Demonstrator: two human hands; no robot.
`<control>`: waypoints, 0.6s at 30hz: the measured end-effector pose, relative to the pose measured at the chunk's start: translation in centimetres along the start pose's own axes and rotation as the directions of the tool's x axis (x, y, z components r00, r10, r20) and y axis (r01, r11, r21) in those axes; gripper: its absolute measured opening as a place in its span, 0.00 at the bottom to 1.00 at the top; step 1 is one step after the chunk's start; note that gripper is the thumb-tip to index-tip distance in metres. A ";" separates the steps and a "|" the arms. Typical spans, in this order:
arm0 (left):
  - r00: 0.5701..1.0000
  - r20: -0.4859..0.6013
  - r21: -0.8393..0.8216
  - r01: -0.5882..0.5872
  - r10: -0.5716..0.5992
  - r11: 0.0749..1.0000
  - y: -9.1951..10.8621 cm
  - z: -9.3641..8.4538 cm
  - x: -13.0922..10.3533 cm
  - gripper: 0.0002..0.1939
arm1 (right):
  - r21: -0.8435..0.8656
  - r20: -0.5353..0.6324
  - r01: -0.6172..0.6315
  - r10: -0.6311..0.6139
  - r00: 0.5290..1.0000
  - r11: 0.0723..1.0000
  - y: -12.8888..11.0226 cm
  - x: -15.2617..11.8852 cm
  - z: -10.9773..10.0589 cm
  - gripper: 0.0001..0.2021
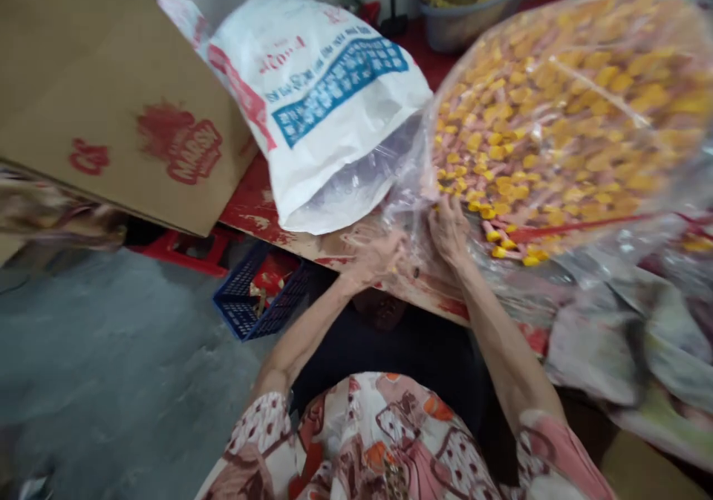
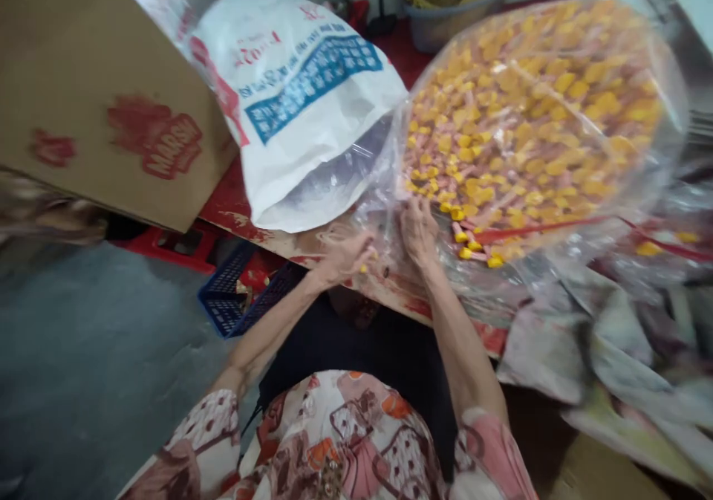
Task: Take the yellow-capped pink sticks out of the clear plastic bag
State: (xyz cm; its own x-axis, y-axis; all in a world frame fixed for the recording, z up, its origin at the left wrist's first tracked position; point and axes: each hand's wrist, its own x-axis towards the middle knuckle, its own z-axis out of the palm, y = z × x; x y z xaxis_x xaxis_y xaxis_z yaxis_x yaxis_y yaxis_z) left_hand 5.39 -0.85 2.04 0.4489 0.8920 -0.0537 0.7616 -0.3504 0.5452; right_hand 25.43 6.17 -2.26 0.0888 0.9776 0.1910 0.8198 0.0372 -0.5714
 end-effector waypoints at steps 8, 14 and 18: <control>0.995 -0.053 0.042 -0.078 0.080 0.996 -0.4 2.1 0.3 0.13 | 0.134 -0.187 0.147 -0.121 0.975 0.980 1.7 -3.7 0.8 0.19; 0.981 -0.117 0.112 -0.139 0.152 0.984 -0.8 1.0 -0.5 0.12 | 0.068 -0.207 0.255 -0.236 0.949 0.965 0.8 -6.6 1.7 0.19; 0.979 -0.126 0.190 -0.132 0.158 0.973 -0.7 0.1 -0.9 0.12 | 0.099 -0.286 0.256 -0.219 0.933 0.962 1.5 -6.4 1.9 0.20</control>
State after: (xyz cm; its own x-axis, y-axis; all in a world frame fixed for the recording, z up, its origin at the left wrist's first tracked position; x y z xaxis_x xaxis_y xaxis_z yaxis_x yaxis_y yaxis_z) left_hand 4.51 -1.49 1.63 0.5006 0.8545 0.1388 0.7706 -0.5129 0.3783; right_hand 24.98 0.35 -5.89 0.0650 0.8447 0.5313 0.7550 0.3066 -0.5797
